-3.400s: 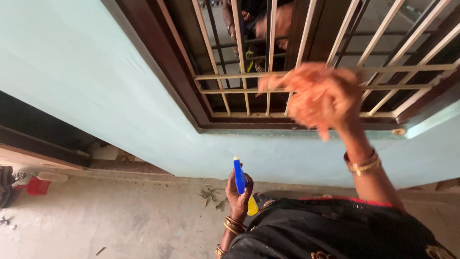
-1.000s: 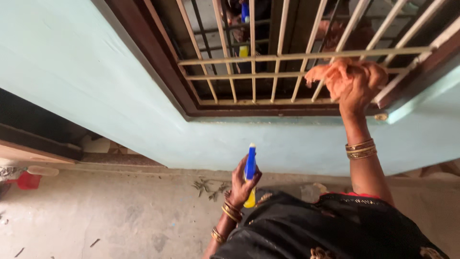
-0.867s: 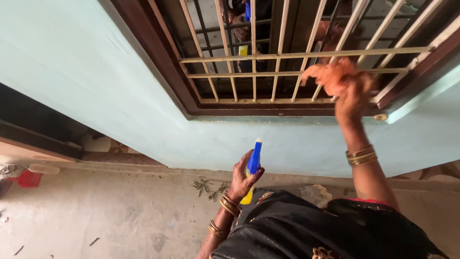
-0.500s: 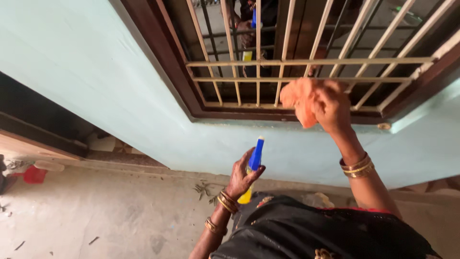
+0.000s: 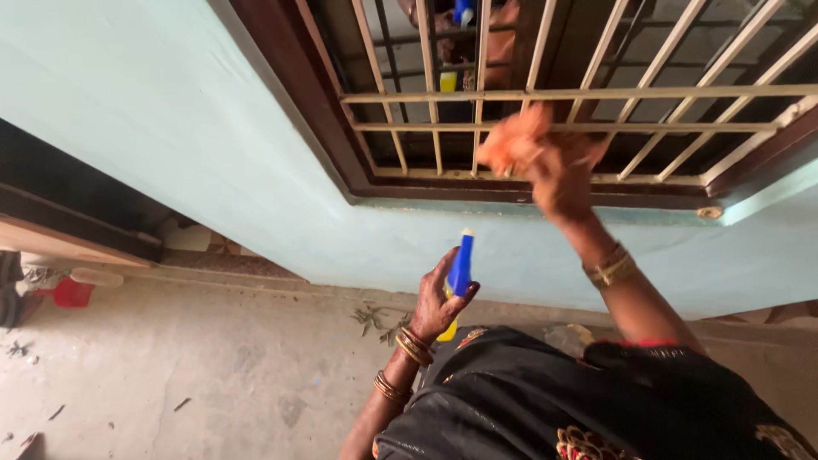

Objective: The person wipes the metal window grille with an orange cloth while holding a spray bottle. They repeatedly spray and wipe the grille bars and frame, moving methodically across the surface.

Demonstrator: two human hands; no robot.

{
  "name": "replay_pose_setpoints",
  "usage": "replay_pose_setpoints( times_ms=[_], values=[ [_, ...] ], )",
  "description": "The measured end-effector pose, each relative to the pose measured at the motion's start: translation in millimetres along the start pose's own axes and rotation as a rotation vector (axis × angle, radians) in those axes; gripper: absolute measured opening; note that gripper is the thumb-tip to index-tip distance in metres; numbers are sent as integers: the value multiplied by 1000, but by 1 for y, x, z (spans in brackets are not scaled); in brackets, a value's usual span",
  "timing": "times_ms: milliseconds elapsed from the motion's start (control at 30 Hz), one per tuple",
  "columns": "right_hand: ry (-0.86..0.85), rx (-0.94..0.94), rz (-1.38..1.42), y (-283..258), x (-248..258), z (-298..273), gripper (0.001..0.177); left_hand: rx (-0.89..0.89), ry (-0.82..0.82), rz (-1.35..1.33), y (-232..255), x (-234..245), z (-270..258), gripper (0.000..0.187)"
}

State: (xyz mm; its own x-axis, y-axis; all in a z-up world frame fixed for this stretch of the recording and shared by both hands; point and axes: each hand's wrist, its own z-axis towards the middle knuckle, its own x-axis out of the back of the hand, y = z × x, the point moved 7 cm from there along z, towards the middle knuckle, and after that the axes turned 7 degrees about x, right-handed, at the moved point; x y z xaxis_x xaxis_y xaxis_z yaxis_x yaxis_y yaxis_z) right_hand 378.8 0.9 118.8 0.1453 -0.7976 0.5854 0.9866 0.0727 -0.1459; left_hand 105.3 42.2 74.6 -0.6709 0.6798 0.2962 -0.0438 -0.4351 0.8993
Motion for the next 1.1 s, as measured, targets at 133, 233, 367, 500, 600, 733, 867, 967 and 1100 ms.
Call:
replay_pose_setpoints(
  times_ms=[133,233,367,500,600,733,867,967,1100],
  values=[
    [-327,-1,-113,-25,-18,-24,18,172,29,-177,-12,3,-4,70],
    [-161,11,94,-43,5,16,31,165,64,-191,-17,11,1,70],
    [137,189,-40,-79,37,75,38,264,49,-195,-29,17,-6,69],
    [161,211,-239,-85,-3,106,35,298,69,-211,-40,24,-10,68],
    [98,213,-136,-82,-47,85,30,304,91,-292,-47,27,-15,70],
    [34,195,-136,-78,-58,40,21,276,118,-156,-53,33,-19,64],
    [-203,131,-114,-83,-68,8,23,272,135,-176,-54,35,-22,68],
    [-390,0,133,-71,-63,7,27,260,151,-203,-53,37,-22,67],
    [-196,157,221,-93,-19,55,17,239,179,-189,-46,41,-30,67]
  ],
)
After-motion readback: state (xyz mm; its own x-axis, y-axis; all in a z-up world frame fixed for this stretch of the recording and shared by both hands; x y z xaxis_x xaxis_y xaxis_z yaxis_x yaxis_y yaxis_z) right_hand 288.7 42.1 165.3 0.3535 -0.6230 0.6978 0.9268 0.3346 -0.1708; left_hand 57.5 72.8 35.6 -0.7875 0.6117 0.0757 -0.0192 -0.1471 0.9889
